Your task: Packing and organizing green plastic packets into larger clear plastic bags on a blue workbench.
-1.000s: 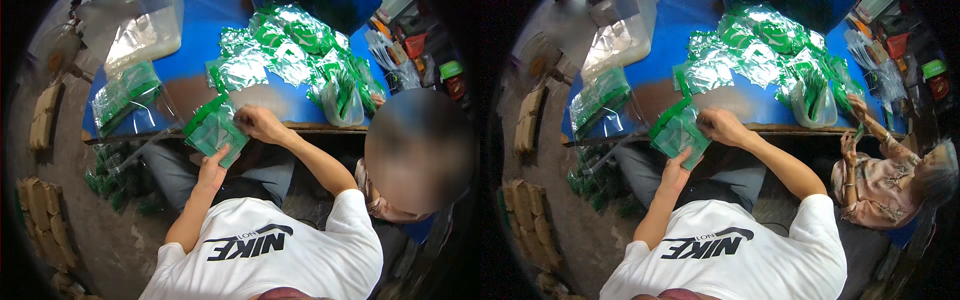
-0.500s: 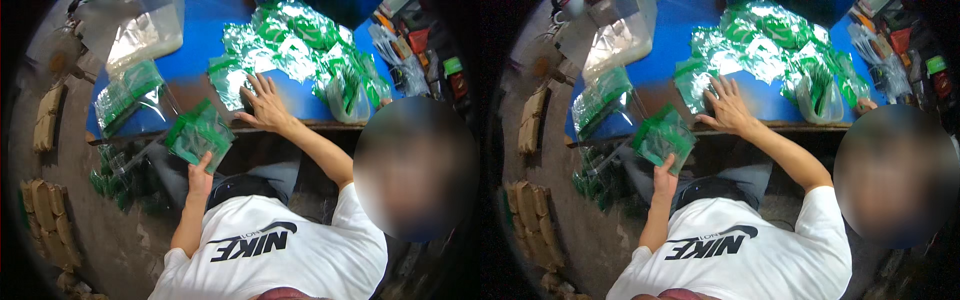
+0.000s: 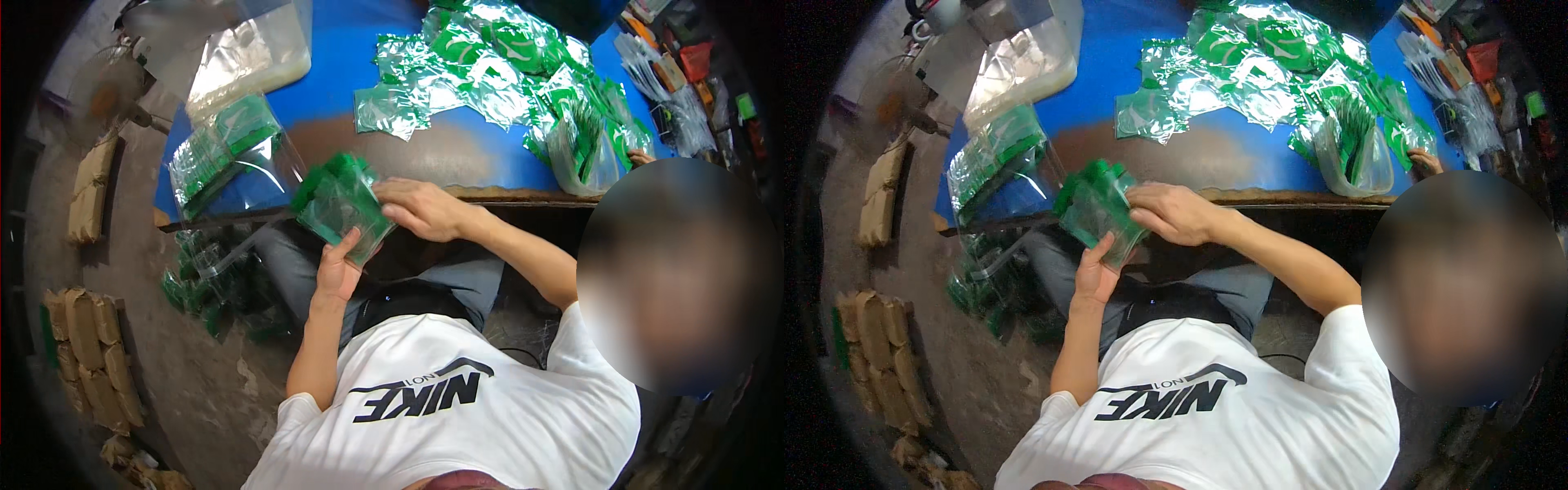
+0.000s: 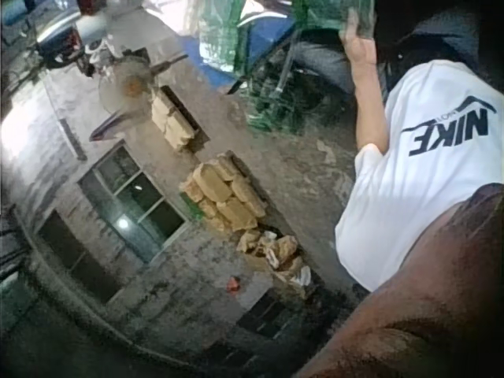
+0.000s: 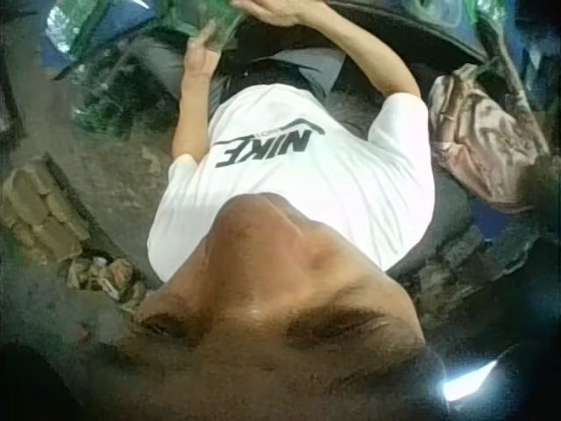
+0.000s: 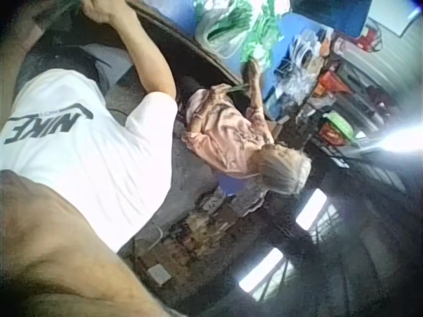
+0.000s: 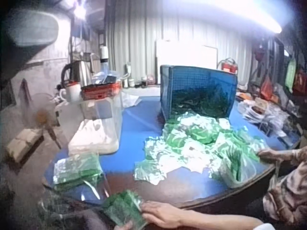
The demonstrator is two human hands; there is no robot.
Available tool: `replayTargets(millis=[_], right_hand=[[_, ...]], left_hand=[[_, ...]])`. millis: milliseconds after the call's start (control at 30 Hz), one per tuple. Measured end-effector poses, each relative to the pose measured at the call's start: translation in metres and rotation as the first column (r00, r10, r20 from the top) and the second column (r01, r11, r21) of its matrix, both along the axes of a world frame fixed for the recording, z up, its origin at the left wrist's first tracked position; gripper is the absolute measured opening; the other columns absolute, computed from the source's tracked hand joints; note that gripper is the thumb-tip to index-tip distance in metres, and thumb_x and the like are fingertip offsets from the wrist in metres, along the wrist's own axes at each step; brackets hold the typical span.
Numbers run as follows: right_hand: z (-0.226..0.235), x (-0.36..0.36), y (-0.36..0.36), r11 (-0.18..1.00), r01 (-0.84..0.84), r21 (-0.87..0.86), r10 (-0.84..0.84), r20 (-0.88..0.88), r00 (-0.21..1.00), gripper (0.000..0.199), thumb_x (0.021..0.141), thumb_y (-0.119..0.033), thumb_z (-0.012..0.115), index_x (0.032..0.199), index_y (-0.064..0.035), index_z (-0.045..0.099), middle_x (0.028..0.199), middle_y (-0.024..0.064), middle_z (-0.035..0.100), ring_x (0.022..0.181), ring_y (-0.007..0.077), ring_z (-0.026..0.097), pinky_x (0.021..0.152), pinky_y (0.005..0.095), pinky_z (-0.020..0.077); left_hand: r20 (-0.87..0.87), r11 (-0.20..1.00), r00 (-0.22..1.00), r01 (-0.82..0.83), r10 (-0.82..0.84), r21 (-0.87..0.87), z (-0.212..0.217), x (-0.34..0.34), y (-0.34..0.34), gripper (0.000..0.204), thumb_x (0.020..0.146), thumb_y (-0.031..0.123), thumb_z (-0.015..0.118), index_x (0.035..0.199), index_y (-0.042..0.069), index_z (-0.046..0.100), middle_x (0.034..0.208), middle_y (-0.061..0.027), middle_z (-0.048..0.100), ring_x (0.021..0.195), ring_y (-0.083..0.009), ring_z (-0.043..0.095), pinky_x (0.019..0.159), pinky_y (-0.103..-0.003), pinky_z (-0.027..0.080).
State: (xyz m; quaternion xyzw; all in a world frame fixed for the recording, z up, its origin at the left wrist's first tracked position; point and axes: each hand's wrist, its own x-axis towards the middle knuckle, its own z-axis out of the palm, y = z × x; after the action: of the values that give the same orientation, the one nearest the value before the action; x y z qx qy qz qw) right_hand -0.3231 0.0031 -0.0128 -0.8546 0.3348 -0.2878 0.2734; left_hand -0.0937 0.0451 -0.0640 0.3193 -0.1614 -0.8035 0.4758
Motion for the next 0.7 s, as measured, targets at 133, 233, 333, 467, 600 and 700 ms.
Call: replayTargets(millis=[133, 233, 333, 467, 600, 700], right_hand=[[0.017, 0.016, -0.061, 0.894, 0.413, 0.173, -0.411, -0.050, 0.910, 0.043, 0.101, -0.036, 0.045, 0.117, 0.0017, 0.059, 0.118, 0.0247, 0.061, 0.109, 0.0417, 0.057, 0.094, 0.0473, 0.0457], [-0.032, 0.019, -0.094, 0.702, 0.361, -0.614, -0.464, -0.009, 0.886, 0.039, 0.101, -0.035, 0.046, 0.110, 0.0005, 0.059, 0.123, 0.0226, 0.059, 0.108, 0.0391, 0.058, 0.087, 0.0481, 0.0474], [-0.016, 0.032, -0.051, 0.979, 0.198, 0.047, -0.201, 0.068, 0.977, 0.044, 0.102, -0.039, 0.047, 0.096, 0.0005, 0.064, 0.101, 0.0168, 0.069, 0.088, 0.0304, 0.066, 0.078, 0.0426, 0.0506], [-0.004, 0.046, -0.036, 0.892, 0.070, 0.447, -0.263, 0.385, 0.885, 0.051, 0.105, -0.036, 0.042, 0.083, 0.0032, 0.066, 0.072, 0.0121, 0.066, 0.072, 0.0200, 0.061, 0.073, 0.0349, 0.0491], [-0.009, 0.022, -0.072, 0.921, 0.386, 0.061, -0.388, 0.251, 0.887, 0.041, 0.105, -0.032, 0.041, 0.108, 0.0013, 0.066, 0.109, 0.0183, 0.067, 0.102, 0.0313, 0.064, 0.091, 0.0399, 0.0492], [-0.016, 0.020, -0.070, 0.945, 0.191, -0.266, -0.194, 0.013, 0.981, 0.042, 0.102, -0.032, 0.045, 0.124, 0.0000, 0.060, 0.138, 0.0215, 0.054, 0.130, 0.0371, 0.049, 0.110, 0.0465, 0.0377]], left_hand=[[0.080, 0.998, 0.997, 0.004, 0.001, -0.059, -0.004, 0.006, 0.001, 0.041, 0.093, 0.007, 0.064, 0.132, 0.003, 0.051, 0.126, -0.0115, 0.061, 0.116, -0.0275, 0.061, 0.099, -0.047, 0.053], [0.026, 0.997, 0.998, -0.054, 0.056, -0.052, -0.003, 0.018, -0.001, 0.041, 0.094, 0.007, 0.063, 0.133, 0.002, 0.051, 0.128, -0.0130, 0.060, 0.117, -0.0289, 0.061, 0.100, -0.049, 0.051], [0.056, 0.993, 0.993, -0.106, 0.108, -0.052, -0.002, 0.038, 0.008, 0.042, 0.094, 0.005, 0.061, 0.134, 0.001, 0.050, 0.131, -0.0145, 0.058, 0.119, -0.0296, 0.060, 0.101, -0.049, 0.051], [0.136, 0.998, 0.991, 0.027, -0.019, -0.051, -0.010, 0.046, -0.001, 0.039, 0.094, 0.003, 0.060, 0.132, 0.001, 0.051, 0.131, -0.0155, 0.059, 0.120, -0.0295, 0.059, 0.101, -0.049, 0.051], [0.110, 0.989, 0.992, -0.038, 0.055, -0.146, -0.003, 0.034, 0.005, 0.037, 0.094, 0.003, 0.060, 0.130, -0.001, 0.053, 0.129, -0.0148, 0.060, 0.121, -0.0294, 0.059, 0.103, -0.049, 0.050], [-0.017, 0.969, 0.973, -0.232, 0.231, -0.085, -0.003, 0.031, 0.014, 0.035, 0.094, 0.005, 0.061, 0.129, -0.001, 0.053, 0.127, -0.0133, 0.062, 0.121, -0.0283, 0.058, 0.105, -0.047, 0.048]])
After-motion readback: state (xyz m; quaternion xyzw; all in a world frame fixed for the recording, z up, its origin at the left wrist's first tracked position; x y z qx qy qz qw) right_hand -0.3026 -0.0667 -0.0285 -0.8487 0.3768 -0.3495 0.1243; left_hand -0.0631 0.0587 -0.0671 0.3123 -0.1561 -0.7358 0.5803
